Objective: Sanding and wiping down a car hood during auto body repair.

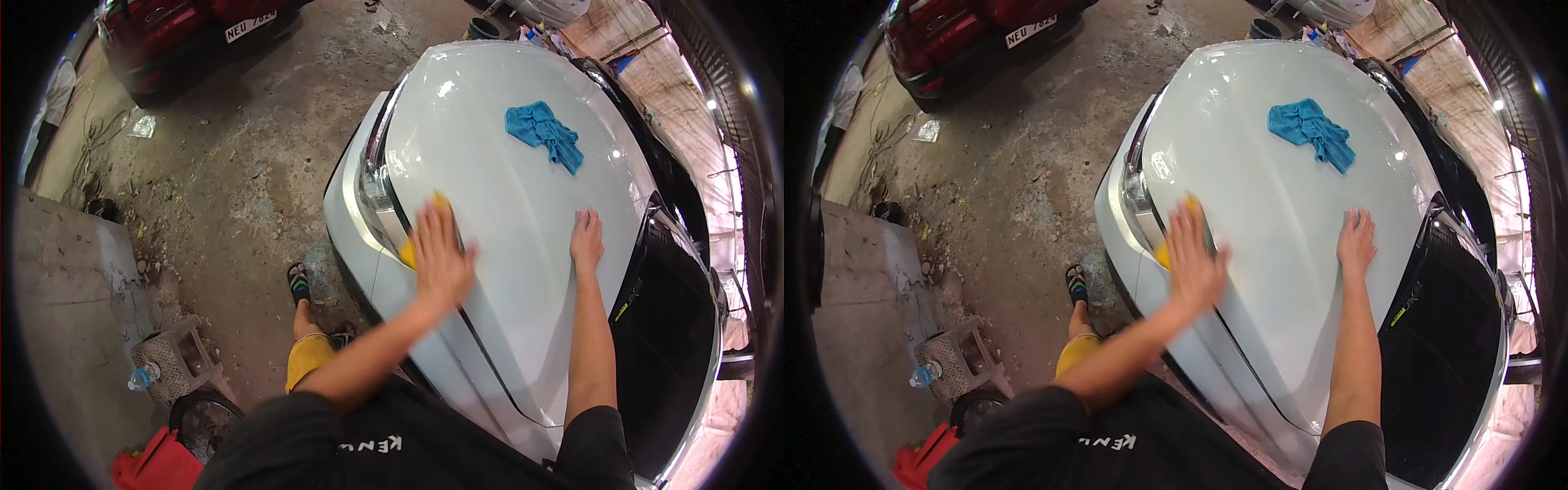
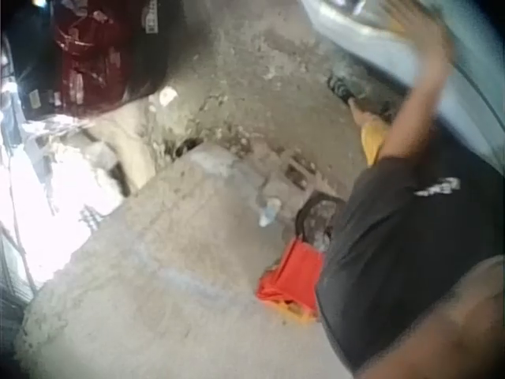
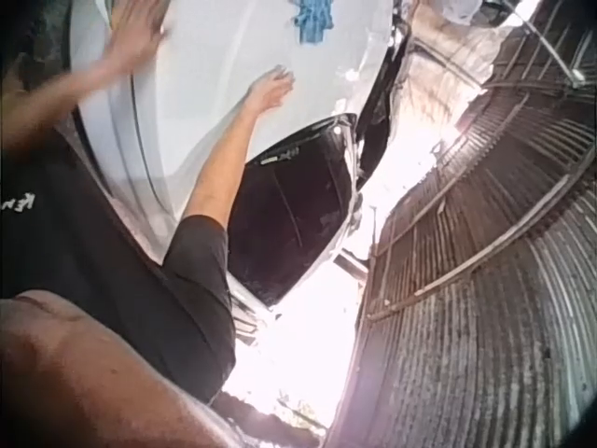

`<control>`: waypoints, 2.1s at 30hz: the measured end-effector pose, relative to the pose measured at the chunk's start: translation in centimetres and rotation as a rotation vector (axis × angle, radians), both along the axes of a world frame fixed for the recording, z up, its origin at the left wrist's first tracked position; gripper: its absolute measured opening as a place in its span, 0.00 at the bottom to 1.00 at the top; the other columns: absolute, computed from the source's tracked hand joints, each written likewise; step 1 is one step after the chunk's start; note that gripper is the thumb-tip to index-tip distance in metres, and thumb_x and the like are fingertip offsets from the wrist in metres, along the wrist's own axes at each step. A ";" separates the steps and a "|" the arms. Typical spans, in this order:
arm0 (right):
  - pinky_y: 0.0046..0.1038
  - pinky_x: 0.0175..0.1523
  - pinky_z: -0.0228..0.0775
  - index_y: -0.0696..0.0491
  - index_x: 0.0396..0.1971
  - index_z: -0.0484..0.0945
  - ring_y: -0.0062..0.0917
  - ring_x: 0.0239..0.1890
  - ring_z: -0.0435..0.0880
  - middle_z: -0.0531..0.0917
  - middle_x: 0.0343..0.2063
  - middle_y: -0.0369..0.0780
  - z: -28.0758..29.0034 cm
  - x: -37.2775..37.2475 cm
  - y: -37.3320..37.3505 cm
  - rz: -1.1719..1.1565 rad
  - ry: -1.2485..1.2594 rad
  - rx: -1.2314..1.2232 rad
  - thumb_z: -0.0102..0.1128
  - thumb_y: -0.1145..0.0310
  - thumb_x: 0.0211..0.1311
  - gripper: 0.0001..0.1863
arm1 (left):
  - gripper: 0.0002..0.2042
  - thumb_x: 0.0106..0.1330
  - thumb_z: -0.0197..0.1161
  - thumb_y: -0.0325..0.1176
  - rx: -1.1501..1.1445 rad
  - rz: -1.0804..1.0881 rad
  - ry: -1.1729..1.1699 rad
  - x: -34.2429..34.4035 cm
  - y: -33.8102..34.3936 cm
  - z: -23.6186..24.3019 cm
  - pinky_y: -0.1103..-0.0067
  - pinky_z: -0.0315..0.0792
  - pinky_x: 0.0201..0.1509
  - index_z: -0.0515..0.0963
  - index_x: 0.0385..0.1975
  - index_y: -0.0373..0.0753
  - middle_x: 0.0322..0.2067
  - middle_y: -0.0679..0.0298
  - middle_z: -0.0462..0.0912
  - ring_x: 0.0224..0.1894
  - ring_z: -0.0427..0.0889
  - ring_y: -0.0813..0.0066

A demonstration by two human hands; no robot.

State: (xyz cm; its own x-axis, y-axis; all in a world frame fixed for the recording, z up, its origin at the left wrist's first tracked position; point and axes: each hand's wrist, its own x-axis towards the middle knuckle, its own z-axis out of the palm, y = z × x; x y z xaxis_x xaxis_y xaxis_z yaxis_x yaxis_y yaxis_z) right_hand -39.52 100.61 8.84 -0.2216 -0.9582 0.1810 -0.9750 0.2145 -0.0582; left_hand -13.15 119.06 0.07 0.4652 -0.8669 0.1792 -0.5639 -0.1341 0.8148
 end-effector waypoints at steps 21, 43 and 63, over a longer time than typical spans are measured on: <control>0.59 0.73 0.40 0.44 0.71 0.61 0.36 0.77 0.52 0.58 0.74 0.37 -0.2 0.3 0.1 -0.008 -0.047 0.026 0.34 0.42 0.75 0.32 | 0.40 0.74 0.49 0.51 0.210 0.041 -0.046 12.8 -13.2 2.0 0.54 0.43 0.77 0.46 0.71 0.22 0.73 0.37 0.46 0.76 0.44 0.40; 0.44 0.75 0.43 0.46 0.70 0.63 0.34 0.76 0.55 0.63 0.72 0.37 2.1 0.1 3.1 -0.092 0.003 -0.003 0.44 0.53 0.75 0.28 | 0.39 0.74 0.49 0.50 0.070 -0.410 -0.145 18.0 -24.5 -0.4 0.56 0.48 0.76 0.50 0.70 0.20 0.71 0.35 0.51 0.74 0.50 0.38; 0.74 0.64 0.46 0.33 0.66 0.68 0.53 0.73 0.52 0.58 0.73 0.42 1.9 23.8 -11.3 -0.074 -0.205 -0.232 0.65 0.40 0.56 0.37 | 0.31 0.72 0.51 0.41 -0.061 -0.649 -0.590 19.4 -27.0 -0.6 0.44 0.50 0.71 0.54 0.74 0.42 0.74 0.44 0.49 0.75 0.49 0.44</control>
State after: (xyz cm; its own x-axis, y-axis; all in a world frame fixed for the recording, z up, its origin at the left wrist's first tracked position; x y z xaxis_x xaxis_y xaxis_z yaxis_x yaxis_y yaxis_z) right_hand -15.71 89.35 10.73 -0.3441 -0.8763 0.3373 -0.9200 0.2428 -0.3076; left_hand 6.20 92.08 -0.54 -0.2995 -0.9090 0.2899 -0.8451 0.3938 0.3615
